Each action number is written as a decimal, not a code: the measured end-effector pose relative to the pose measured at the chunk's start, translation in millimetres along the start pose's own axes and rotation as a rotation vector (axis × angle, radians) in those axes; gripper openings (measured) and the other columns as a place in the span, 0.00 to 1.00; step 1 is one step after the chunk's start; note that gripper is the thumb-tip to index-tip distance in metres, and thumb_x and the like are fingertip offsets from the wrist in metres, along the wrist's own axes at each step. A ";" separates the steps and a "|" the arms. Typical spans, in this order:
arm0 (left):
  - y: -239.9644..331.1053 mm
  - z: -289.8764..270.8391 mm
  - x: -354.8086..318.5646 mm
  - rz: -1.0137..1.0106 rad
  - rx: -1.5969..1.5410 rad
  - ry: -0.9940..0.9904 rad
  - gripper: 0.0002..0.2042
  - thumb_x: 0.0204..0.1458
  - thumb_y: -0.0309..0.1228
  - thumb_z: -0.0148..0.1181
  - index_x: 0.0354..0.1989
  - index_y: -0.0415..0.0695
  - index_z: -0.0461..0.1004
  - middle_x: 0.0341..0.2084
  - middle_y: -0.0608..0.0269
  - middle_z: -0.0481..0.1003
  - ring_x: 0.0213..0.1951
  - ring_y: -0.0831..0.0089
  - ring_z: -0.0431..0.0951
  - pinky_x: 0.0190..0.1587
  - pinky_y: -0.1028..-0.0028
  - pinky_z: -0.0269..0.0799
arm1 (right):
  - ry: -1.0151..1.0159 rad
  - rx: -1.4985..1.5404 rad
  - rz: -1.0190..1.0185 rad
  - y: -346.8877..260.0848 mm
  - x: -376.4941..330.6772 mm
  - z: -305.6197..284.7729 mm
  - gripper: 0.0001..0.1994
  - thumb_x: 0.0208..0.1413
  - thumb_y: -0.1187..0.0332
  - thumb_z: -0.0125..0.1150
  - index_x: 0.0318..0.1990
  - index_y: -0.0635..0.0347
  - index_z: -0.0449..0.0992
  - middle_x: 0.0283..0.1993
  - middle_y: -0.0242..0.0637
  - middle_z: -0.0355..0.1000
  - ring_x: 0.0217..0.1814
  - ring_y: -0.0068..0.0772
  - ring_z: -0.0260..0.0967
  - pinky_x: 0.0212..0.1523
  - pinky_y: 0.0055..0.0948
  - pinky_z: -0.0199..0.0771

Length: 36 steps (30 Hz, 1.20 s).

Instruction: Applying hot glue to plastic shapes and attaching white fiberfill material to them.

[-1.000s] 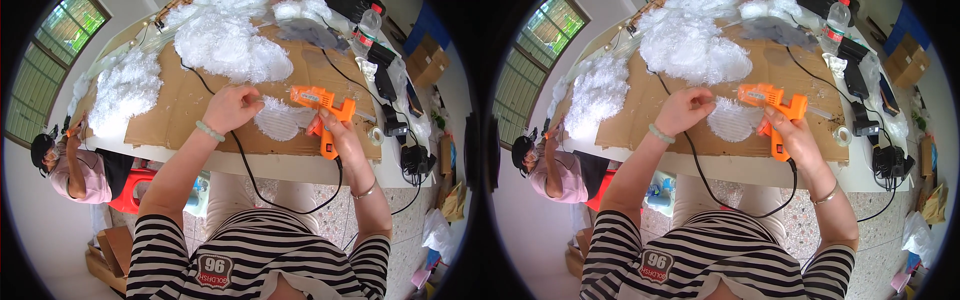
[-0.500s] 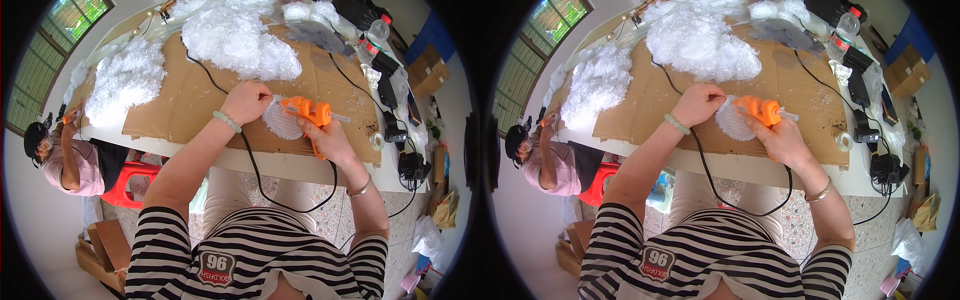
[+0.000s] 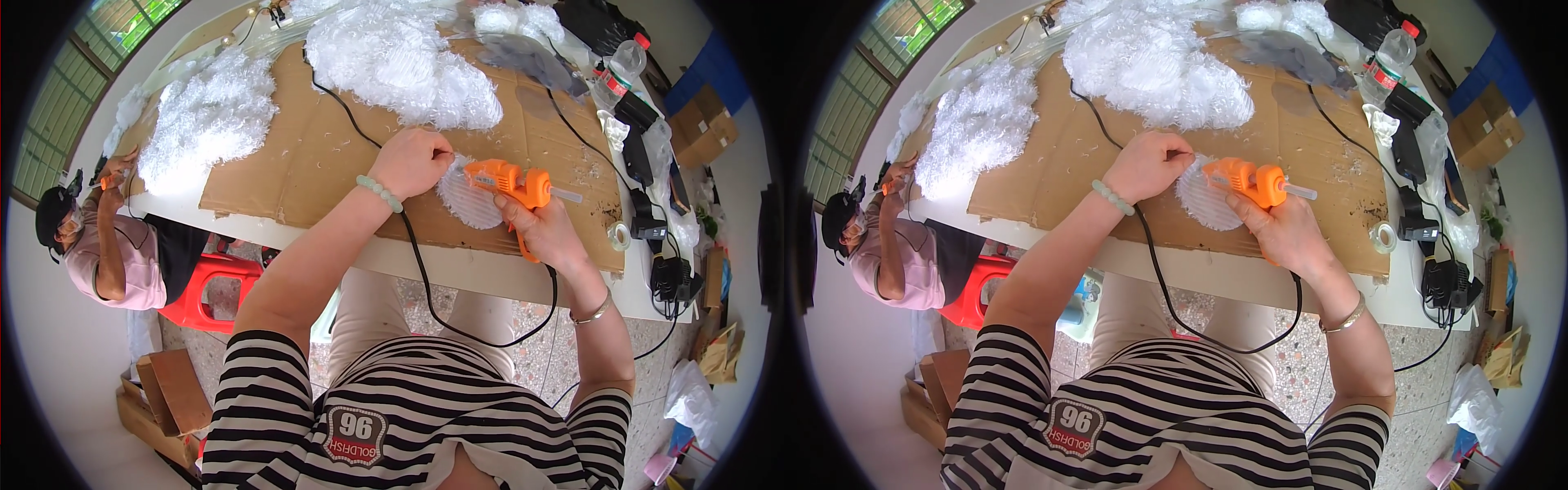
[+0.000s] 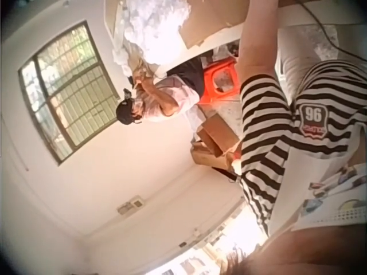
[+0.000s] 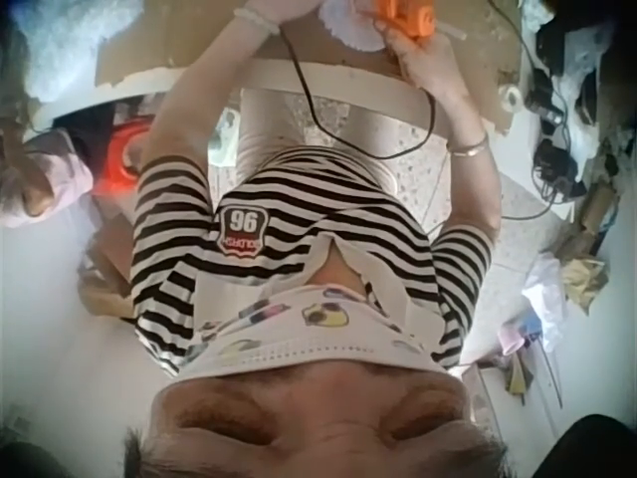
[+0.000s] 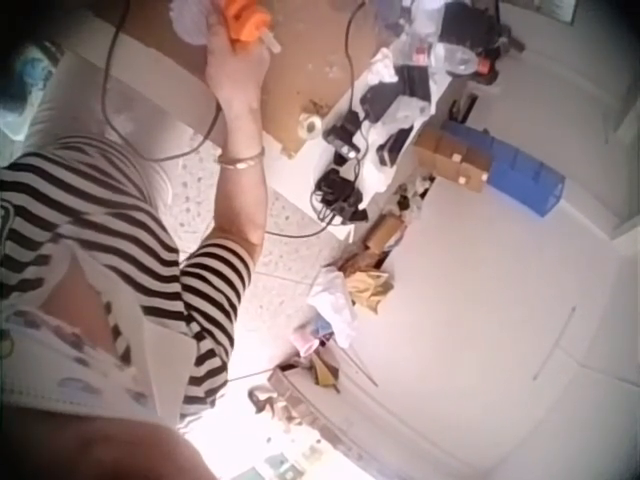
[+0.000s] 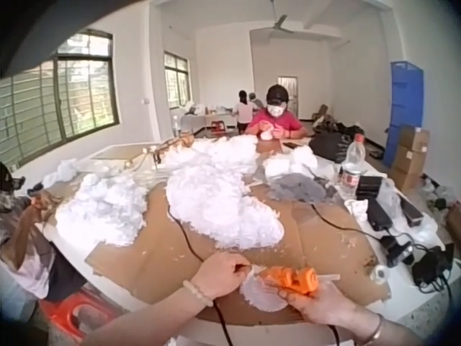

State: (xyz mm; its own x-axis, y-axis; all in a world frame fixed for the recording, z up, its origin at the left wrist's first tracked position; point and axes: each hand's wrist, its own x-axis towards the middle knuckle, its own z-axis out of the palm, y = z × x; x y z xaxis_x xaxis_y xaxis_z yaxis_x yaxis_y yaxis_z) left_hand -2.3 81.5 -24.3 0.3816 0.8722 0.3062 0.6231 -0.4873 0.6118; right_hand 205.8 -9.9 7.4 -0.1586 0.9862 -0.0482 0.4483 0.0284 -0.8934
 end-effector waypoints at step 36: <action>56.0 -43.5 -12.9 0.313 0.139 -0.046 0.05 0.43 0.27 0.53 0.26 0.44 0.76 0.18 0.60 0.74 0.25 0.60 0.73 0.31 0.64 0.68 | 0.258 0.873 0.120 33.3 7.3 -23.4 0.15 0.59 0.56 0.49 0.35 0.61 0.71 0.27 0.34 0.68 0.29 0.26 0.68 0.34 0.36 0.79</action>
State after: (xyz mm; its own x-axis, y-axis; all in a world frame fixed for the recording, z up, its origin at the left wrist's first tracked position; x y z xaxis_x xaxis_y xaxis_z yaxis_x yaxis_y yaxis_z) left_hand -2.1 44.8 37.7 0.5972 0.6781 0.4284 0.5569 -0.7350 0.3868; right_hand 240.2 2.1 -12.2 0.0946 0.9834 -0.1548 -0.3911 -0.1063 -0.9142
